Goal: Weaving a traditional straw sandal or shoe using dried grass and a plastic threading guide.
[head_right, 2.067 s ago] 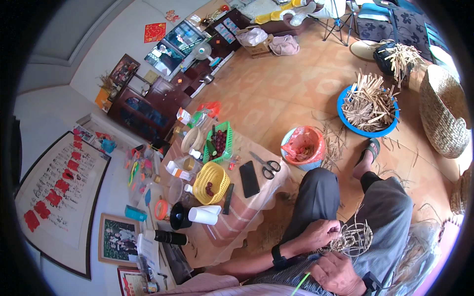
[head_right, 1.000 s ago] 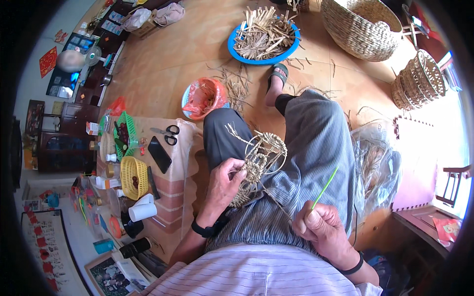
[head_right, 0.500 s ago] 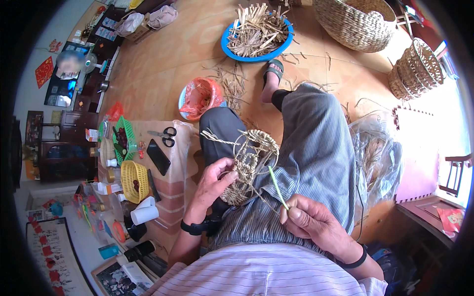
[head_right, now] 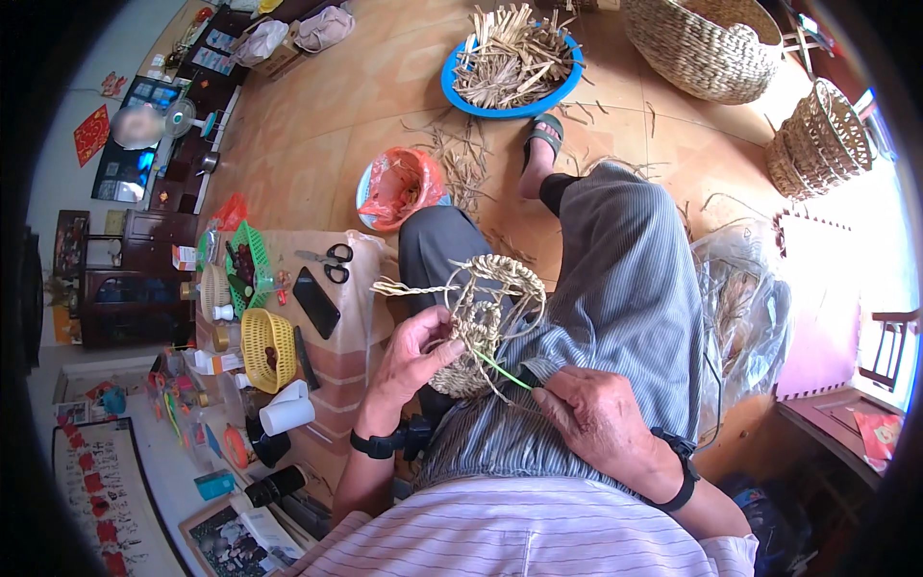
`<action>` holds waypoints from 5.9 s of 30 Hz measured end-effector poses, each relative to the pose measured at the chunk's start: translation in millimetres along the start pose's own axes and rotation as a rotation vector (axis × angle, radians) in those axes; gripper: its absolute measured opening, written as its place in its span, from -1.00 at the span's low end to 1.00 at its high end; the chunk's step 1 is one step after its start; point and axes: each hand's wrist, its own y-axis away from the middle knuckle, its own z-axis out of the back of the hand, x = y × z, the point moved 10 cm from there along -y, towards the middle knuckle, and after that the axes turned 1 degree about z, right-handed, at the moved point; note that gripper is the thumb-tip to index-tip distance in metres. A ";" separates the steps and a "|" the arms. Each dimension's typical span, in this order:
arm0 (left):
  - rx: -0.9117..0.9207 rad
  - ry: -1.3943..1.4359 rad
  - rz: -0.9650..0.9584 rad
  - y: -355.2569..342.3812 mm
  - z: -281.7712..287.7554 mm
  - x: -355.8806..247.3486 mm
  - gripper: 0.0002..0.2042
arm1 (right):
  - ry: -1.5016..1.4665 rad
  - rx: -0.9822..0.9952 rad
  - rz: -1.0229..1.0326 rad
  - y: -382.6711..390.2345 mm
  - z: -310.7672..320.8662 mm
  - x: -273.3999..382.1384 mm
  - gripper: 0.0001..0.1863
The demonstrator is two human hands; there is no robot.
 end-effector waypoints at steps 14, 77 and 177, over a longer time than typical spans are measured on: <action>0.017 -0.114 -0.095 1.5 -5.3 -3.5 -0.65 | -0.075 0.043 -0.081 -4.0 -3.4 -1.6 -0.69; -0.242 -0.667 -0.304 19.4 -50.7 -58.1 -0.77 | 0.353 0.125 -0.008 -16.8 22.3 41.3 -0.82; 0.130 0.335 0.082 -11.5 -47.1 7.1 -0.72 | -0.553 0.011 -0.279 -14.7 -10.4 -116.2 -0.84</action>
